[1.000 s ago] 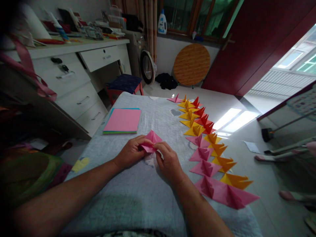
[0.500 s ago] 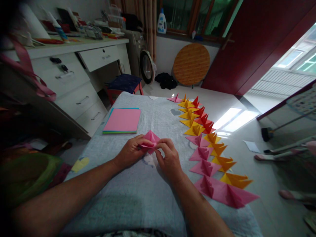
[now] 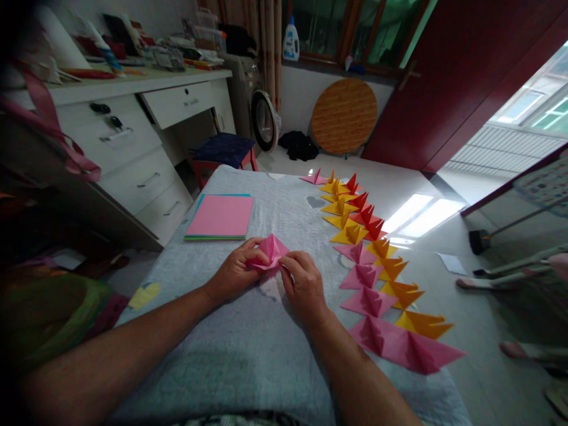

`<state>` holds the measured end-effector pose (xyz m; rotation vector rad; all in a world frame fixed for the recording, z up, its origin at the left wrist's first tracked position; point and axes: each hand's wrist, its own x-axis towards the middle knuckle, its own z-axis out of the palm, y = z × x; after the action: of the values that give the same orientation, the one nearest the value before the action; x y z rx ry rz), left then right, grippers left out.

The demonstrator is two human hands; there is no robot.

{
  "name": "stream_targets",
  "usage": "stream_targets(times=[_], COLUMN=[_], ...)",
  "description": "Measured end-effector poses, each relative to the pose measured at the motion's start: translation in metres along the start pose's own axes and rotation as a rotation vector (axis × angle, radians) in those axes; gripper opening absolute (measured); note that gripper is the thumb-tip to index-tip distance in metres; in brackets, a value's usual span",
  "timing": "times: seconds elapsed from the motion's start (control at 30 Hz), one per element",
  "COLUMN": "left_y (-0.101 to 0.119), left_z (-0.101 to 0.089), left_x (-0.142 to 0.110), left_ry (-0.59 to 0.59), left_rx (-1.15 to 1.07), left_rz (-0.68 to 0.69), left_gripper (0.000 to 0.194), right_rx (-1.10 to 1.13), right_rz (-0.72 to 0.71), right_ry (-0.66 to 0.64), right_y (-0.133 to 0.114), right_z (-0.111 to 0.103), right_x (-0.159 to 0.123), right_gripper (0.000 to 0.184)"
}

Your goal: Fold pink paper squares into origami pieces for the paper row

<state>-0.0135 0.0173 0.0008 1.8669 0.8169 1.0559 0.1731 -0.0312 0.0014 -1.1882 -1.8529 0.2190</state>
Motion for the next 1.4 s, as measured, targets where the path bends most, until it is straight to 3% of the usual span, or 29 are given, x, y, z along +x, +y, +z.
stream_targets(times=[0.43,0.73,1.03,1.2,1.4], left_y=[0.0044,0.0021,0.0059,0.0063,0.0061], left_z=[0.0014,0.0025,0.0029,0.0013,-0.0011], left_x=[-0.0017,-0.0023,-0.0012,-0.0001,-0.0005], left_ry=[0.016,0.030,-0.010,-0.014,0.082], left_rx=[0.039,0.059,0.111,0.079,0.020], left_rz=[0.000,0.015,0.066,0.050,0.049], left_gripper=[0.010,0.009,0.006,0.006,0.004], right_rx=[0.032,0.168,0.160,0.190,0.198], right_rz=[-0.004,0.043,-0.011,0.066,0.140], right_ry=[-0.060,-0.005,-0.038,-0.019,0.016], right_y=[0.0017,-0.0016,-0.0073,-0.0056,-0.0031], right_z=[0.0045,0.0044,-0.0003,0.0016,0.0047], right_x=[-0.0008,0.0006,0.0036,0.0041,0.0035], right_gripper=[0.024,0.018,0.014,0.010,0.010])
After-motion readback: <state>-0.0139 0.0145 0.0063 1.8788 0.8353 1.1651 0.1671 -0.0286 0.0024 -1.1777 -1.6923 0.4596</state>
